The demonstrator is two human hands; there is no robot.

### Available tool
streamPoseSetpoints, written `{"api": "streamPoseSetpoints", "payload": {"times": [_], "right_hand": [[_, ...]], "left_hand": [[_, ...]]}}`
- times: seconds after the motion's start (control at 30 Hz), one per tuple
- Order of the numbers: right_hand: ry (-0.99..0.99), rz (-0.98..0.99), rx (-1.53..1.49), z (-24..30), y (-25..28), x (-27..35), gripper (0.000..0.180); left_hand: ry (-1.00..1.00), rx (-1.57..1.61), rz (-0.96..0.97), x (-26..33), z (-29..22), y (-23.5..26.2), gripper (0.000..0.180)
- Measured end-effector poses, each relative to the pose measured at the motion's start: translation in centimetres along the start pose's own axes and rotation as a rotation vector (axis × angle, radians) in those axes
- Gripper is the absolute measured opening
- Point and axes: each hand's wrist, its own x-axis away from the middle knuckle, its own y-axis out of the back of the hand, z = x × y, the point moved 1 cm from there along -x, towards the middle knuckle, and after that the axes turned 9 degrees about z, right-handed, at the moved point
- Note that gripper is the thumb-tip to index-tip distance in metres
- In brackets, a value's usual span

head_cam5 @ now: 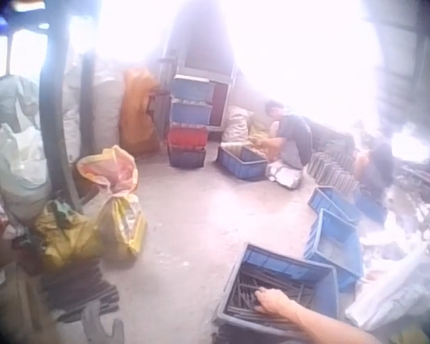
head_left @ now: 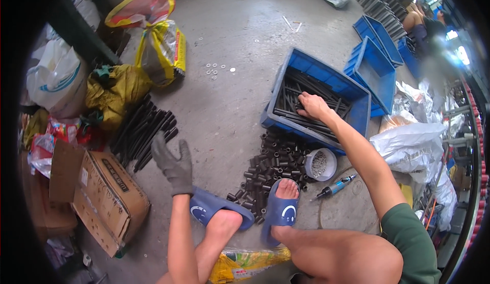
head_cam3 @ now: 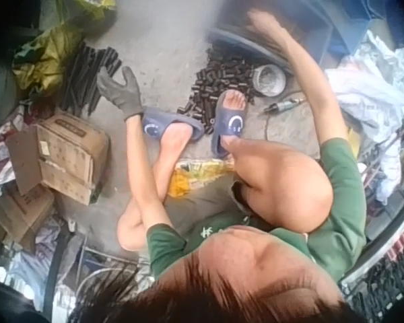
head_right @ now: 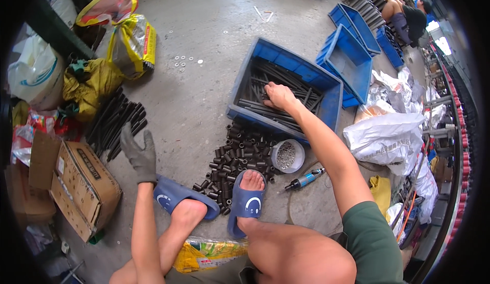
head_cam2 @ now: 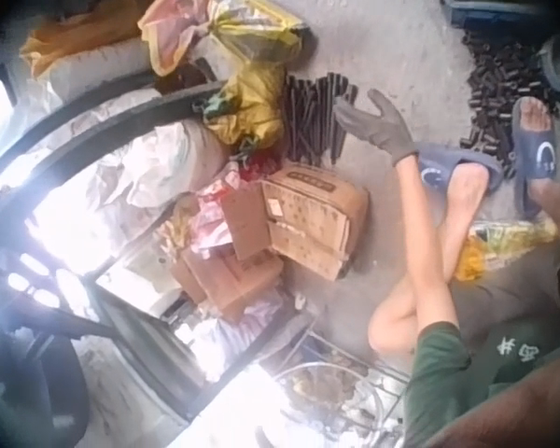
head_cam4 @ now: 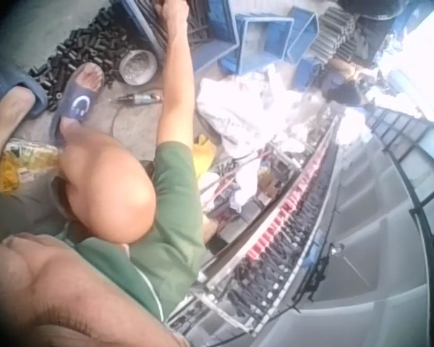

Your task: The person assembles metal rods and washers into a central component by hand and secures them using a pneumatic tool.

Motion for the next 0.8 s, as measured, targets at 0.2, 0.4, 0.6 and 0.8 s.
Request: {"api": "streamPoseSetpoints", "payload": {"times": [0.2, 0.4, 0.6, 0.8], "right_hand": [[0.039, 0.064, 0.136, -0.8, 0.3, -0.6, 0.057], [0.233, -0.181, 0.078, -1.6, 3.5, 3.8, 0.041], [0.512, -0.679, -0.053, 6.0, 13.2, 10.2, 0.035], [0.806, -0.846, -0.177, 21.7, 21.4, 14.0, 0.036]], "left_hand": [[-0.049, 0.266, -0.137, 0.4, -7.2, 1.3, 0.046], [0.083, 0.729, 0.111, 2.5, -10.0, 1.0, 0.029], [-0.193, 0.763, 0.331, 1.5, -17.6, 0.7, 0.048], [-0.467, 0.929, 0.273, -2.4, -20.7, 5.1, 0.049]]}}
